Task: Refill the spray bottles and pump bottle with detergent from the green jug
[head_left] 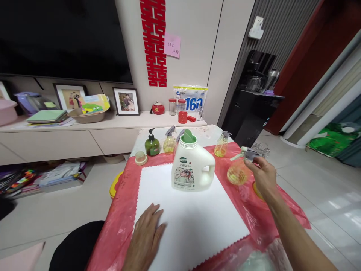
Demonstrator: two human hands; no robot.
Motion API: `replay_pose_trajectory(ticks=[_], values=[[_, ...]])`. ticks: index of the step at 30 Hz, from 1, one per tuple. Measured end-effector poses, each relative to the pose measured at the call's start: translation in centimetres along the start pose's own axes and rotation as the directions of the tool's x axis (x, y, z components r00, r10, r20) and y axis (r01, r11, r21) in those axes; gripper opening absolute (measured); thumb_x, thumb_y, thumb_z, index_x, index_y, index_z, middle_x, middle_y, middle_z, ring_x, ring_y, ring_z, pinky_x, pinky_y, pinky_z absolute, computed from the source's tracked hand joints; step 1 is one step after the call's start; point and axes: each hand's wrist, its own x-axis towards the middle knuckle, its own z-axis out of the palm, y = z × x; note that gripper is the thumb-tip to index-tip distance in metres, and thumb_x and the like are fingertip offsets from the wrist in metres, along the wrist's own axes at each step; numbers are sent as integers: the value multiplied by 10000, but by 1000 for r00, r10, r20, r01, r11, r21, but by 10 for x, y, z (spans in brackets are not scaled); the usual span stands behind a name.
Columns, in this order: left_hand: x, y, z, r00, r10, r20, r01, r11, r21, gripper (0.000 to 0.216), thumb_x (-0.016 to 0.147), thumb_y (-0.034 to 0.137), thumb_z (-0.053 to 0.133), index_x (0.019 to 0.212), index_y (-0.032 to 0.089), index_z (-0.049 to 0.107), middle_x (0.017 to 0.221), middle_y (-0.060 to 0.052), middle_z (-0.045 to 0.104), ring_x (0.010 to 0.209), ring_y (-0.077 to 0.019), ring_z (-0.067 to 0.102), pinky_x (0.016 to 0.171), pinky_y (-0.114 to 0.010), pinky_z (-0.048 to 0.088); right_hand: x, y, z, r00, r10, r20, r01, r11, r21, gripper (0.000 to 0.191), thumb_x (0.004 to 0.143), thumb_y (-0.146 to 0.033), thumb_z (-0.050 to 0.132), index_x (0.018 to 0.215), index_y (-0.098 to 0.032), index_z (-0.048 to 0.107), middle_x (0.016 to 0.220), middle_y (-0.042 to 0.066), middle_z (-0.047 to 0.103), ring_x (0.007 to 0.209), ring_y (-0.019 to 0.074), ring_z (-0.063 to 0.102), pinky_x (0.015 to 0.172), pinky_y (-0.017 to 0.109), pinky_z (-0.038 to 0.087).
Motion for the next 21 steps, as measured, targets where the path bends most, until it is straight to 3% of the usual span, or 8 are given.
replay_pose_trajectory(ticks=[5,9,12,15,18,21], values=[[-1,-2,-3,1000,3,-16,-3,1000,2,344,948,462,547,1212,279,671,1310,-74,697,1259,-294,624,1022,-455,549,61,43,19,996,35,-76,-35,999,8,436,625,-541,758,830,-162,698,795,59,693,784,225,615,799,395,477],[-1,-4,-6,1000,-1,-16,1,1000,-4,331,936,468,561,1190,297,685,1301,-62,708,1230,-300,648,993,-453,576,90,64,38,999,18,-31,-17,1000,13,376,773,-516,727,872,-158,669,849,42,686,820,187,624,838,391,508],[-2,-6,-6,1000,13,-17,-13,1000,-1,324,932,451,574,1202,305,680,1312,-59,704,1226,-293,654,990,-442,584,100,75,50,1000,9,15,-9,1000,10,320,901,-463,657,958,-148,657,940,34,679,875,164,639,855,387,530],[-6,-9,-4,1000,11,-8,-11,1000,-10,334,917,427,609,1231,327,659,1338,-50,688,1246,-290,642,1014,-443,577,102,83,58,999,12,49,-12,1000,6,316,929,-452,633,1003,-145,658,988,40,682,911,170,647,873,396,535],[-10,-15,-3,1000,5,-18,-6,999,-44,377,910,415,616,1281,350,626,1383,-43,658,1292,-296,609,1051,-454,556,100,87,62,998,14,58,-14,1000,0,332,913,-460,645,1021,-147,663,1016,51,694,949,184,654,907,419,524],[-7,-19,-8,999,9,33,-7,998,-66,419,908,388,624,1326,380,597,1422,-26,630,1317,-293,592,1063,-439,552,96,87,61,998,16,62,-16,1000,-2,420,790,-500,720,1026,-154,687,1058,90,728,1017,241,662,961,454,495]])
